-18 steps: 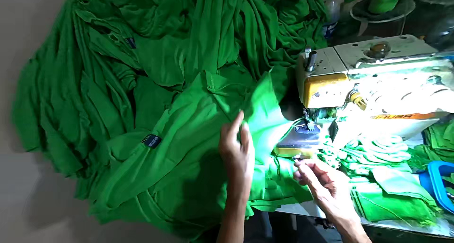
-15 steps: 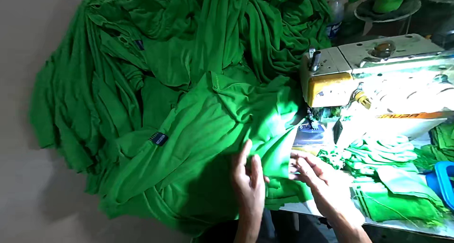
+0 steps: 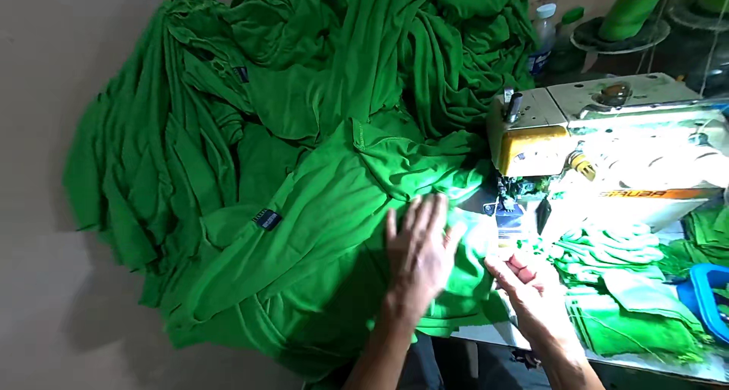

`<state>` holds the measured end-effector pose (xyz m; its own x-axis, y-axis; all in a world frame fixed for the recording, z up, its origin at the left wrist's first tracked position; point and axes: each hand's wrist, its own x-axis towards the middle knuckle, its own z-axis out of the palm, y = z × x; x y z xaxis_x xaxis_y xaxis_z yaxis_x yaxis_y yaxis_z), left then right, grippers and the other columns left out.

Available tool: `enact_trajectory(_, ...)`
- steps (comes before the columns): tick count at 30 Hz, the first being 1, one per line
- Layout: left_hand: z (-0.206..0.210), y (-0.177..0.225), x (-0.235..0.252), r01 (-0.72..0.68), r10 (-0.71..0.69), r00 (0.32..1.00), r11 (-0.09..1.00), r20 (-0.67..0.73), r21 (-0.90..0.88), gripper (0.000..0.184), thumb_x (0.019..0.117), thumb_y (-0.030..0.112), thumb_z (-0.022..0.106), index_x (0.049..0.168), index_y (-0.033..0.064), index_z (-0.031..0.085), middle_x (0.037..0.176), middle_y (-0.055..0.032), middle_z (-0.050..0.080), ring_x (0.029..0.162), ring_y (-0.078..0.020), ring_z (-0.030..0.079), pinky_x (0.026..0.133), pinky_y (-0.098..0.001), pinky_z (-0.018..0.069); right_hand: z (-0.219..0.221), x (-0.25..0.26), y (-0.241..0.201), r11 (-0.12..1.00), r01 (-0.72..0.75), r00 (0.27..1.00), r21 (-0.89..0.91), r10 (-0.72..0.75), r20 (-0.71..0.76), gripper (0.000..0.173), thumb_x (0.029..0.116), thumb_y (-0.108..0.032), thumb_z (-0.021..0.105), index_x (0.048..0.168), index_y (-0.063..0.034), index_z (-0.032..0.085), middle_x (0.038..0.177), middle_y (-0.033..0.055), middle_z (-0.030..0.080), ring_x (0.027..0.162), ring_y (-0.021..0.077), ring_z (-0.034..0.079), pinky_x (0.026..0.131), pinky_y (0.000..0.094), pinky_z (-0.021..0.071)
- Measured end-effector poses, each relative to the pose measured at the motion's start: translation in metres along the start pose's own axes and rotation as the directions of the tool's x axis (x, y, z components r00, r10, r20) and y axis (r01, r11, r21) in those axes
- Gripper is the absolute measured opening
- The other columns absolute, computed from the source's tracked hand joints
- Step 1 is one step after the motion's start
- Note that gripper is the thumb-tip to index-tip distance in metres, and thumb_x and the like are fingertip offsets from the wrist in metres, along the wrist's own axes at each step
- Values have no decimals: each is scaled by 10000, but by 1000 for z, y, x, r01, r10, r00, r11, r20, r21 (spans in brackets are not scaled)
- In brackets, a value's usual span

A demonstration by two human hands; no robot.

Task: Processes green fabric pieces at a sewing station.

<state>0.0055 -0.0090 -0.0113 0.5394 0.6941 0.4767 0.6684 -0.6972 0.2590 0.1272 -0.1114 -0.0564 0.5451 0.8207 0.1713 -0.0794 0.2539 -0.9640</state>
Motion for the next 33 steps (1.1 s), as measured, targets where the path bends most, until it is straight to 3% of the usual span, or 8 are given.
enact_trajectory(6, 25, -16, 12, 158, -168, 985, 967, 31, 202, 420, 1056, 217, 500, 1451, 102, 583, 1540, -89, 518, 1454, -282, 438, 1192, -604, 195, -5, -1, 3, 999, -36, 999, 19, 37, -21, 118, 934, -22, 612, 884, -103, 680, 703, -108, 675, 616, -41, 614, 572, 127, 508)
enact_trajectory(11, 19, 0, -16, -5, -73, 936, 975, -343, -221, 201, 916, 92, 657, 1058, 18, 779, 1146, -179, 712, 1071, -307, 681, 929, -420, 549, -5, 4, 1, 993, 10, 1000, 116, -10, 3, 125, 895, 0, 659, 864, -116, 690, 737, -97, 708, 685, -29, 659, 658, 146, 552)
enact_trajectory(16, 22, 27, -32, -204, 58, 964, 789, -260, -580, 271, 855, 192, 775, 963, -57, 760, 975, -153, 758, 962, -132, 723, 907, -219, 554, 3, 15, -6, 974, -76, 997, 213, 78, 1, 252, 937, -12, 592, 745, -162, 659, 685, -105, 667, 639, -31, 621, 628, 142, 525)
enact_trajectory(22, 18, 21, -20, 28, -155, 987, 428, -42, -903, 123, 938, -28, 589, 927, -38, 711, 849, 8, 717, 799, 11, 667, 762, -171, 567, -6, 10, 0, 988, 10, 1000, 154, -6, -23, 272, 998, -75, 567, 779, -159, 703, 642, -133, 647, 563, -57, 588, 547, 114, 504)
enact_trajectory(25, 13, 21, -5, 187, -339, 937, 690, -83, -700, 150, 1000, 61, 520, 938, -31, 621, 793, 8, 576, 734, 27, 545, 703, -146, 461, -16, 11, 4, 993, 76, 993, -90, -84, -86, 269, 985, -128, 603, 721, -139, 653, 605, -133, 615, 537, -62, 572, 516, 117, 482)
enact_trajectory(27, 19, 17, 7, 263, -350, 922, 880, -166, -395, 183, 1021, 118, 562, 999, -40, 651, 778, -88, 636, 693, -109, 600, 671, -265, 490, -18, 12, 6, 961, 103, 987, -255, -130, -91, 274, 985, -185, 599, 726, -119, 659, 617, -127, 601, 558, -71, 568, 532, 117, 479)
enact_trajectory(30, 25, 13, 16, 322, -356, 928, 914, -108, -248, 265, 1039, 159, 572, 1061, -77, 691, 894, -228, 720, 833, -344, 715, 801, -493, 548, -14, 14, 6, 929, 139, 986, -344, -163, -41, 283, 1000, -203, 584, 799, -47, 709, 655, -78, 623, 599, -63, 578, 579, 130, 492)
enact_trajectory(33, 27, 6, 7, 202, -257, 945, 945, -203, -256, 221, 1004, 123, 602, 1055, -72, 691, 930, -213, 704, 809, -271, 689, 767, -409, 556, -19, 10, 3, 915, 161, 985, -370, -175, -3, 262, 1004, -196, 582, 851, -42, 727, 714, -40, 664, 664, -44, 605, 638, 145, 501)
